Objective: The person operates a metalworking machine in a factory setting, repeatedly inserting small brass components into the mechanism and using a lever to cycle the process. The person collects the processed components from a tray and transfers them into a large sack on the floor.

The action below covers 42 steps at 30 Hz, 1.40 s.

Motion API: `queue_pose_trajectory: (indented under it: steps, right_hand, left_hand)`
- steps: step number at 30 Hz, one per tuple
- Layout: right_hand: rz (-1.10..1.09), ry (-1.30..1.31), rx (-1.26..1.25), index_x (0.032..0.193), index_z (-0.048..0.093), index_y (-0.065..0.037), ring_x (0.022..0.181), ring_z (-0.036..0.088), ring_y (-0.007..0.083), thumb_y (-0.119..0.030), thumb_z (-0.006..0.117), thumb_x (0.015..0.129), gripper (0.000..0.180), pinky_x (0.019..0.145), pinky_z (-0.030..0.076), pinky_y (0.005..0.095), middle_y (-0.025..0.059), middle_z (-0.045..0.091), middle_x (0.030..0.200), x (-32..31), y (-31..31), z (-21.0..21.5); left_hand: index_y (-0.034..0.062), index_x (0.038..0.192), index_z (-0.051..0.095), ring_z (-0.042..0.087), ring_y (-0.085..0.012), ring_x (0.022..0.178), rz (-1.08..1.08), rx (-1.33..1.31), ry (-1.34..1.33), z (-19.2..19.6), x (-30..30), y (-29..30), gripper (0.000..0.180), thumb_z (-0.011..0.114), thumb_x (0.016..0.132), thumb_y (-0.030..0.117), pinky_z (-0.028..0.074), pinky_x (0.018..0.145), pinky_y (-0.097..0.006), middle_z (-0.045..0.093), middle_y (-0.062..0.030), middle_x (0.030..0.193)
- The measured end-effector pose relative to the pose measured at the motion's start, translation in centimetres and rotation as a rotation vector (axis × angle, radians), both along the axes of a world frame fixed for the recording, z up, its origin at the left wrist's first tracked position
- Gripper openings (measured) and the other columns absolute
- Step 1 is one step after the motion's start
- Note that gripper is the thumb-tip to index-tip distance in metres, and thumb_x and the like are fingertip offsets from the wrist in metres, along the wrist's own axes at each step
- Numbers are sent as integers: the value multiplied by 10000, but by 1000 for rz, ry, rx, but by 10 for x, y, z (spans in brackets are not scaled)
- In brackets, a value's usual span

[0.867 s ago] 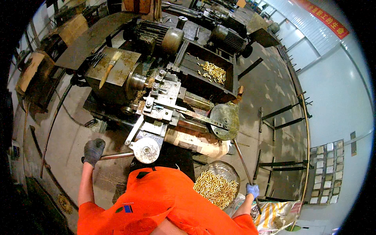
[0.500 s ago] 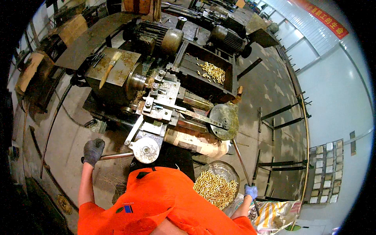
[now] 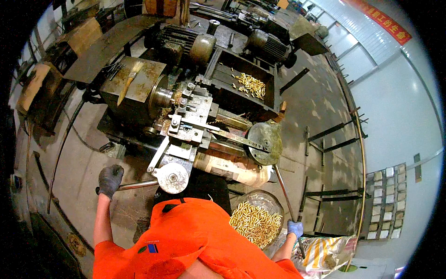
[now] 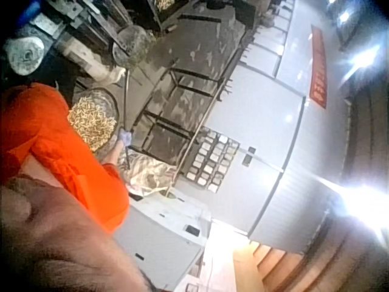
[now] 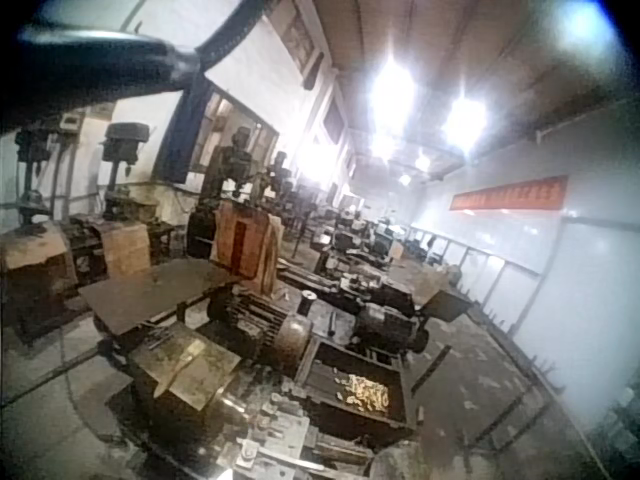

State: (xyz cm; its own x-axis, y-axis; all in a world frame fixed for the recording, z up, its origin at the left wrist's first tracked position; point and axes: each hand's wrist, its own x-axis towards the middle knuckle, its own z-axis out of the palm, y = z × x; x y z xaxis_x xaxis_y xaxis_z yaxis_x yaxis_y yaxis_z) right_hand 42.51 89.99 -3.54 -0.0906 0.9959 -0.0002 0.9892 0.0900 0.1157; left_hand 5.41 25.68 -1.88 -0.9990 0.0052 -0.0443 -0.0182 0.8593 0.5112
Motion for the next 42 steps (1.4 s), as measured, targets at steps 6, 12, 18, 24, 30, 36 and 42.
queue_pose_trajectory:
  steps: [6,12,18,24,30,36,42]
  right_hand:
    - [0,-1,30,875,676,-2,870,622,379,-441,648,591,524,769,483,424,242,638,902,5,-7,0]
    - [1,-36,-42,894,674,-3,892,620,362,-416,630,603,507,775,484,415,226,639,932,-4,-16,15]
    - [73,29,-89,941,677,-52,927,613,365,-473,659,606,539,808,481,416,219,641,970,-9,-7,7]
    - [504,88,236,1141,605,-144,920,583,301,-469,664,663,582,836,422,412,151,636,956,-152,-19,-16]
    - [725,-107,267,1078,635,-174,930,563,274,-396,675,636,496,866,390,426,99,638,927,-212,84,-11]
    - [616,-189,213,1094,623,-196,1096,508,291,-423,614,718,439,957,336,458,91,604,1106,-318,144,-2]
    - [619,-170,159,1223,528,-165,1203,432,303,-405,599,735,549,1048,234,507,128,551,1212,-352,195,-9]
  left_hand:
    - [80,808,688,616,-347,705,-21,0,38,1,2,-1,207,594,780,262,483,636,-410,638,-169,760]
    - [68,817,687,625,-341,724,21,47,-9,3,4,2,227,602,777,275,488,641,-399,643,-167,781]
    - [44,856,689,641,-321,731,-23,104,16,-1,0,0,231,617,769,246,493,647,-384,644,-181,782]
    - [32,847,682,647,-290,658,-13,-148,87,9,2,-45,211,611,787,222,495,617,-370,654,-167,754]
    - [17,755,665,530,-122,458,368,443,-264,-19,28,-52,107,647,766,123,429,405,-277,564,-46,562]
    - [23,722,658,514,-122,433,468,413,-261,-19,38,-29,163,669,750,183,414,390,-278,567,-40,552]
    - [67,703,642,504,-125,421,412,392,-348,-22,98,-25,306,577,845,330,411,430,-296,581,-40,559]
